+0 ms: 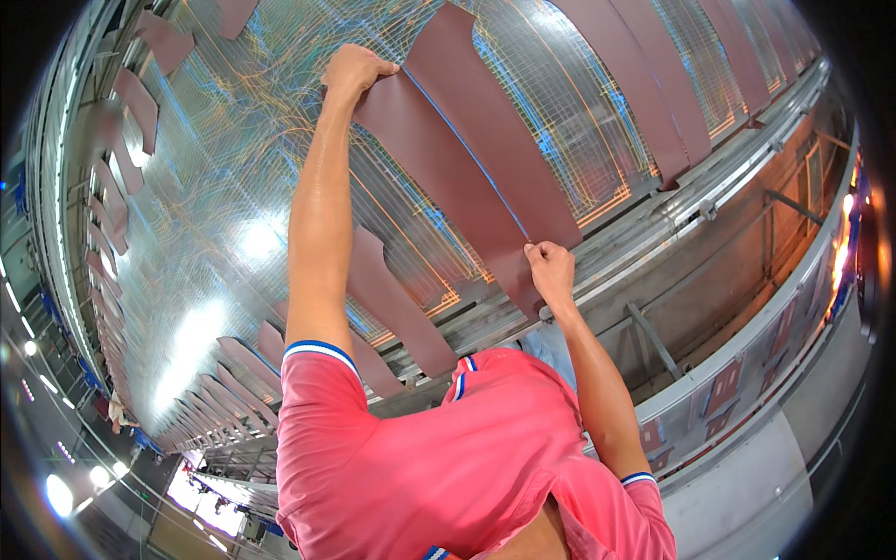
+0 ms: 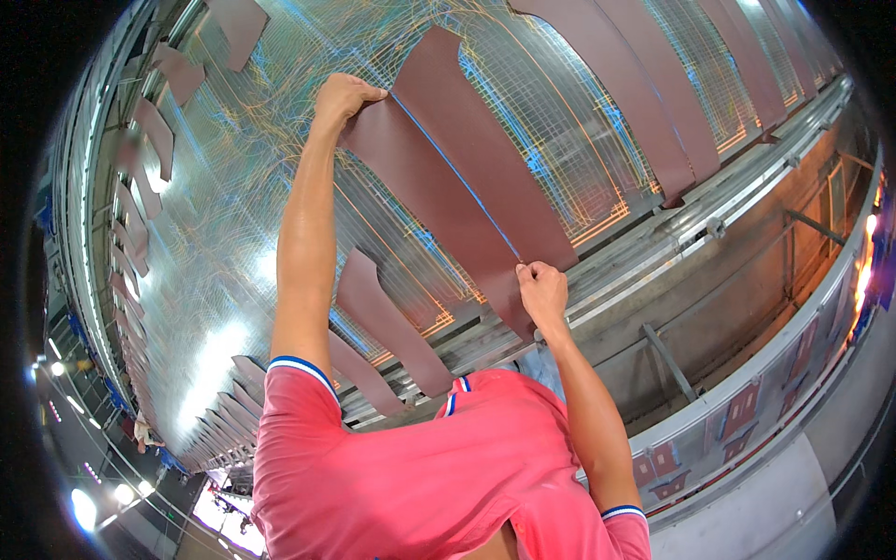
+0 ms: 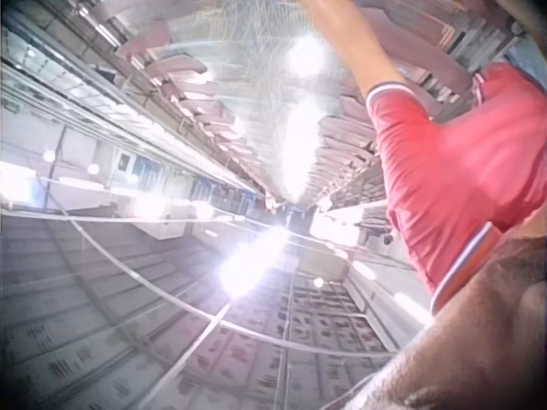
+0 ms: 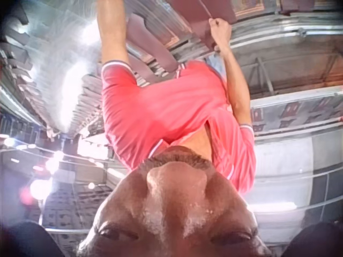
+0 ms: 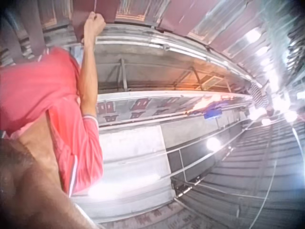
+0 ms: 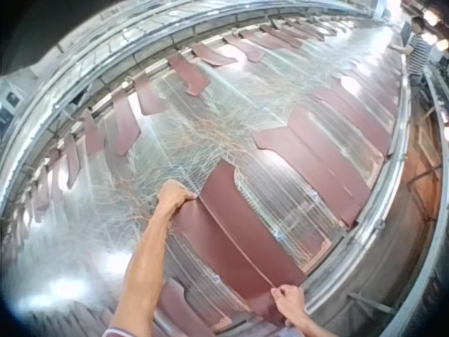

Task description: The person repeatedly picks up maroon fabric panels and hangs them on a curved metal grid wall. They align each panel with a blue guide line, smooth it into place, and then move to the next panel. The process is repeated continuously across the visible section of the wall.

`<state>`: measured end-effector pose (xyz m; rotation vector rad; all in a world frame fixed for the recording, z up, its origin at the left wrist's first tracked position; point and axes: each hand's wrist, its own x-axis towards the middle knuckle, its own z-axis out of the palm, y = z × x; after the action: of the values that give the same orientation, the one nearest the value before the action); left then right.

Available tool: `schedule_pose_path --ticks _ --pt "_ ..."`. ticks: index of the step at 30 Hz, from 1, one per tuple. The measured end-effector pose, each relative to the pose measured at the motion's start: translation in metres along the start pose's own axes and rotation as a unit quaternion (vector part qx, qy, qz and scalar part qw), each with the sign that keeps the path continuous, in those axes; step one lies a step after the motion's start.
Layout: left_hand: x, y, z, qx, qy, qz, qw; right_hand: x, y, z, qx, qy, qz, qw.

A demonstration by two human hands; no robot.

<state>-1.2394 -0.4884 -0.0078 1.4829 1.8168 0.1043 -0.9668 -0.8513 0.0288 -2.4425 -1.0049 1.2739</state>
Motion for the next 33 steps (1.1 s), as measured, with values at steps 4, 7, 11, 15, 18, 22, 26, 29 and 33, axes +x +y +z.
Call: schedule_pose_path --ticks 4,7,11,15,18,22,26,29,33 --pt "-0.001 0.001 0.002 0.029 0.017 0.001 0.999 -0.001 -0.001 0.0 0.003 0.004 -0.011 1.0" --pt "-0.001 0.0 0.002 0.021 0.016 0.002 1.0 -0.001 -0.002 -0.001 -0.002 0.004 -0.01 1.0" --pt "-0.009 0.004 -0.002 0.012 0.006 0.009 1.0 -0.002 -0.005 -0.002 -0.001 0.006 0.0 1.0" --pt "-0.044 0.018 0.005 0.252 0.172 0.073 0.95 -0.002 -0.007 0.001 -0.011 0.015 0.015 1.0" --pt "-0.075 0.013 0.025 0.241 0.254 0.133 0.927 -0.002 -0.003 0.002 -0.015 0.021 -0.008 1.0" --pt "-0.121 -0.012 0.099 0.245 0.265 0.215 0.908 0.001 -0.002 0.003 -0.027 0.025 -0.014 0.999" --pt "-0.14 -0.014 0.115 0.214 0.225 0.211 0.927 0.001 -0.001 0.003 -0.038 0.015 -0.023 0.999" --pt "-0.145 -0.006 0.111 0.231 0.217 0.194 0.929 -0.002 -0.005 0.001 -0.03 0.016 -0.019 0.999" --pt "-0.147 -0.006 0.114 0.223 0.221 0.213 0.925 -0.001 -0.003 0.003 -0.048 0.025 -0.039 0.998"
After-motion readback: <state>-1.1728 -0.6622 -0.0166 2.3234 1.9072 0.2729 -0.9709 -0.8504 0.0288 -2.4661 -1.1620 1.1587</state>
